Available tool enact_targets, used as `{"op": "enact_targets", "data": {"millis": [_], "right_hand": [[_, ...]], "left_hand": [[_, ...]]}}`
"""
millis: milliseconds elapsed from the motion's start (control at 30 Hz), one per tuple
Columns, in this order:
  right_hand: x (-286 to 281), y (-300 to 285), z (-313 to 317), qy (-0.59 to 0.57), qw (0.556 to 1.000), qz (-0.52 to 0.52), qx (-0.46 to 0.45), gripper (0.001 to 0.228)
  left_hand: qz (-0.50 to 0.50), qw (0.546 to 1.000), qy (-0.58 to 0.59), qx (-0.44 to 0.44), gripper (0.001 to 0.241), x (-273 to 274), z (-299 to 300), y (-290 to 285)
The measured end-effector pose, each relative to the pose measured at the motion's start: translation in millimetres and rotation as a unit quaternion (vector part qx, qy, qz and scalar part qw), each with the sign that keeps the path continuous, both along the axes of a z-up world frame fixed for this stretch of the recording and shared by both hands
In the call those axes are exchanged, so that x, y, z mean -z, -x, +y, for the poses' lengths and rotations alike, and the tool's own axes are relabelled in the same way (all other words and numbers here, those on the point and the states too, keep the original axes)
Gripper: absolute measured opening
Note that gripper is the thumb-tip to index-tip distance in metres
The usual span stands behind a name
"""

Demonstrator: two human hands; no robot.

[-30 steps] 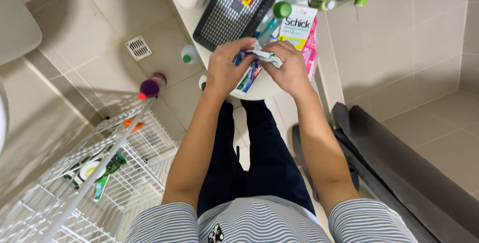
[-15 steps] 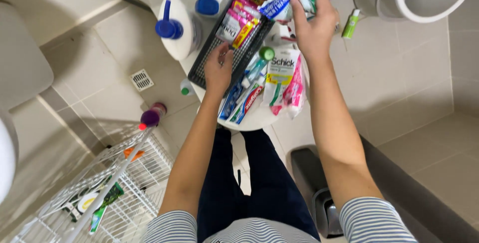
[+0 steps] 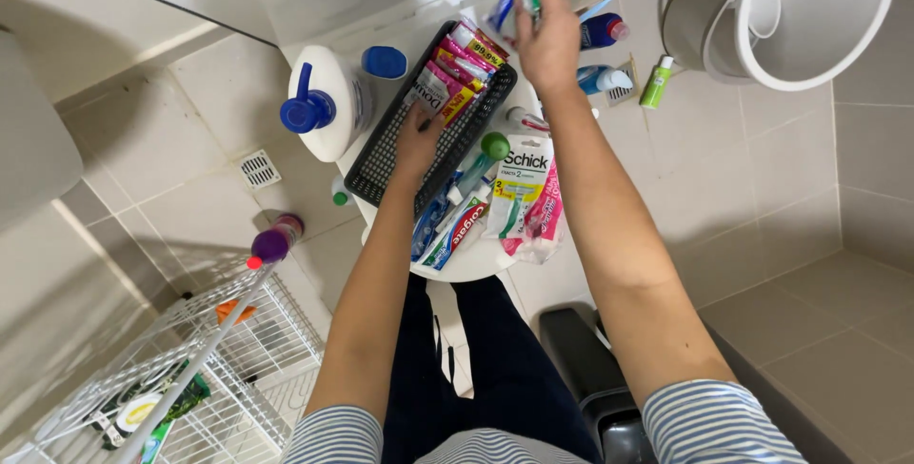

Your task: The person organizes various bathroom supplies on a toilet tank and a small table. They place toilet paper rolls on the tank, arrange toiletries like toothpaste and razors into a black basket, and move cleaning bottles and a bucket around the floor.

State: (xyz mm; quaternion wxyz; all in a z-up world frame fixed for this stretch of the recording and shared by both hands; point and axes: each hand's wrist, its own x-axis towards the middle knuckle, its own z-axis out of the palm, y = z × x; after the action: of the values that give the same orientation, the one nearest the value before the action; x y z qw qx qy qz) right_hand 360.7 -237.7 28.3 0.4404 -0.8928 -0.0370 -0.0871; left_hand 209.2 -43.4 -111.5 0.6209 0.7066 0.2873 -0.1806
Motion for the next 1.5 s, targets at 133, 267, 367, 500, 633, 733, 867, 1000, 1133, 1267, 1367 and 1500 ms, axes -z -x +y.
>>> {"op": "enact_targets", "data": {"millis": [133, 267, 367, 500, 633, 733, 867, 1000, 1133, 1267, 1367, 1500], "right_hand": [[-12.7, 11.2, 10.2, -0.015, 0.993, 0.015, -0.119, 0.018], [-21.7, 24.7, 17.8, -0.068, 0.986, 0.087, -0.127, 0.013], [-21.5, 32.3, 22.2, -0.050, 0.980, 0.128, -0.145, 0.014], [-18.2, 43.5, 32.9, -0.066, 0.970, 0.137, -0.190, 0.018], [-15.1, 43.7, 39.4, -0.052, 0.969, 0.143, -0.196, 0.015], [-5.5, 37.0, 38.3, -0.005, 0.973, 0.190, -0.131, 0.016], [12.5, 29.6, 29.6, 0.061, 0.989, 0.080, -0.104, 0.018], [12.8, 34.0, 34.1, 0.128, 0.986, 0.050, -0.092, 0.020], [15.7, 32.1, 34.2, 0.123, 0.987, 0.065, -0.080, 0.023], [11.4, 26.4, 33.6, 0.152, 0.983, 0.054, -0.088, 0.020], [15.6, 26.7, 34.9, 0.106, 0.992, 0.025, -0.069, 0.021], [50.1, 32.8, 33.4, 0.097, 0.994, 0.043, -0.036, 0.025]], "left_hand": [[-0.007, 1.000, 0.014, -0.005, 0.073, 4.6, -0.7, 6.5], [0.017, 0.999, 0.039, -0.010, 0.075, -23.6, -1.7, 3.7], [0.051, 0.996, 0.070, -0.021, 0.078, -31.2, -1.5, 4.4], [0.046, 0.994, 0.087, -0.038, 0.080, -24.2, 0.7, 15.3], [0.047, 0.994, 0.092, -0.033, 0.079, -32.4, 3.2, 22.3], [0.049, 0.994, 0.097, -0.029, 0.079, -33.5, 3.4, 28.3], [0.051, 0.992, 0.112, -0.033, 0.078, -33.7, 0.7, 32.0], [0.041, 0.988, 0.147, -0.031, 0.083, -37.1, 1.7, 32.5], [0.045, 0.989, 0.139, -0.029, 0.086, -38.1, 2.5, 31.0], [0.043, 0.988, 0.144, -0.027, 0.086, -43.3, 2.8, 29.9], [0.036, 0.988, 0.144, -0.032, 0.084, -43.9, 1.3, 26.6], [0.033, 0.988, 0.148, -0.041, 0.082, -39.0, -0.4, 25.2]]}}
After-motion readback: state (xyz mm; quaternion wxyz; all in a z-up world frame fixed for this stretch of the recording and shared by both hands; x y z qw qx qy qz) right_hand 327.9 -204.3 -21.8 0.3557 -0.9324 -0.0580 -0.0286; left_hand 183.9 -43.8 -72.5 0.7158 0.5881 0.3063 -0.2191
